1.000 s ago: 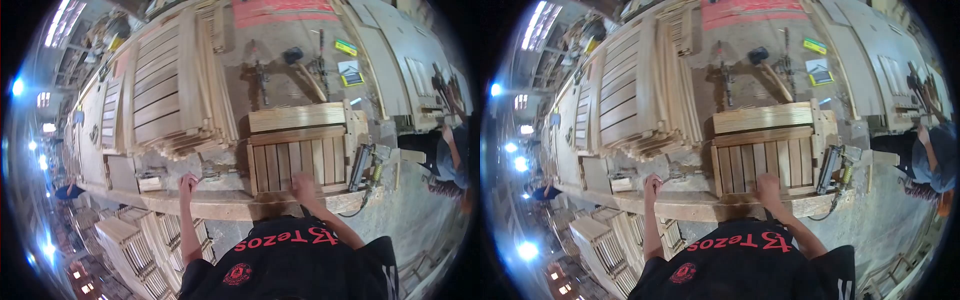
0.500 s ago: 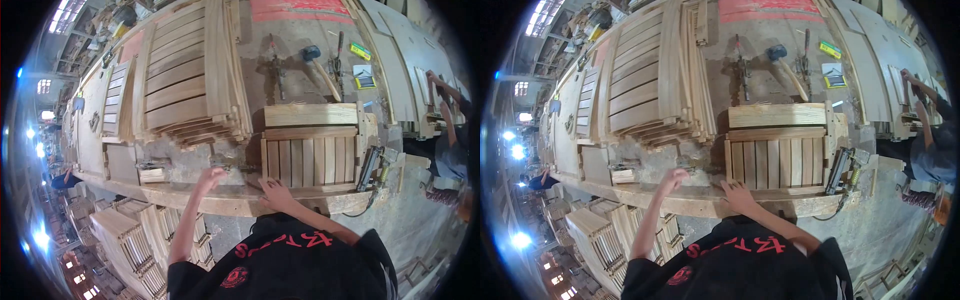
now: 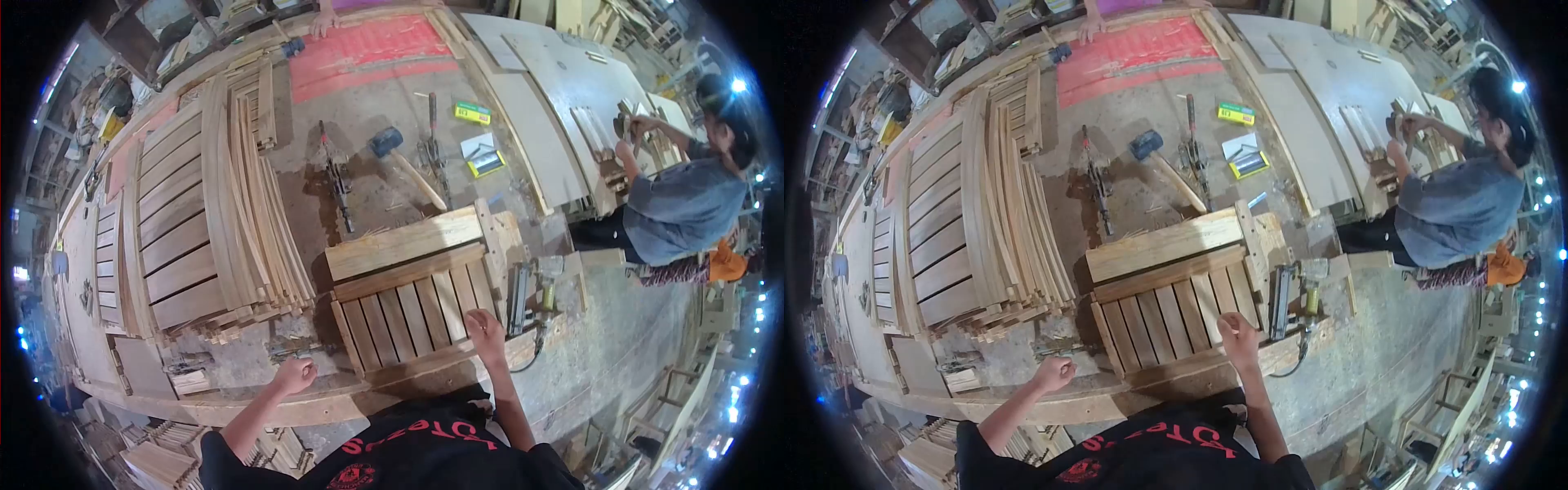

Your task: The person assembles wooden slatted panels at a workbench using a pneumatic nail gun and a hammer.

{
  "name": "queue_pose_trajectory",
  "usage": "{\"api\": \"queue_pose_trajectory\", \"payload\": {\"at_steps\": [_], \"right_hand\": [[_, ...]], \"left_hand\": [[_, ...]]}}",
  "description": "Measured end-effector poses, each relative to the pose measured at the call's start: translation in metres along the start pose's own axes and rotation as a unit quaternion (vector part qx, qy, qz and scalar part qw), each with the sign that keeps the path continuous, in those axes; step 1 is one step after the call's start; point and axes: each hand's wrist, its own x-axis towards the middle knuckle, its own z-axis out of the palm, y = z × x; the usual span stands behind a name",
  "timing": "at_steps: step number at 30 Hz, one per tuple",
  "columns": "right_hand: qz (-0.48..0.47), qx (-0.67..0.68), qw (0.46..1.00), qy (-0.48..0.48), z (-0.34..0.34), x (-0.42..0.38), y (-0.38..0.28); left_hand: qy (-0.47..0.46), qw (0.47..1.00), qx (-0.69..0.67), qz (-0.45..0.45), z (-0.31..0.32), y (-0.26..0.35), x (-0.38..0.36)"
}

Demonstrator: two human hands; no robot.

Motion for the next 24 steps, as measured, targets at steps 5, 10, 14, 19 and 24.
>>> {"api": "queue_pose_trajectory", "payload": {"at_steps": [5,10,14,19,24], "right_hand": [[-0.125,-0.024,0.991,-0.04,0.001,0.085,-0.069],[-0.148,0.216,0.962,-0.075,0.019,0.268,-0.123],[-0.157,0.042,0.986,0.033,0.037,0.391,-0.199],[-0.268,0.171,0.947,-0.045,0.104,0.561,-0.172],[-0.046,0.177,0.911,-0.37,0.051,0.484,-0.174]], "left_hand": [[0.043,0.986,-0.085,-0.133,0.016,0.012,0.028],[0.264,0.921,-0.156,-0.24,0.032,0.03,0.027],[0.549,0.777,-0.166,-0.261,0.079,-0.017,0.032],[0.445,0.834,-0.184,-0.269,0.054,0.009,0.029],[0.393,0.816,-0.238,-0.35,0.053,0.013,0.031]]}}
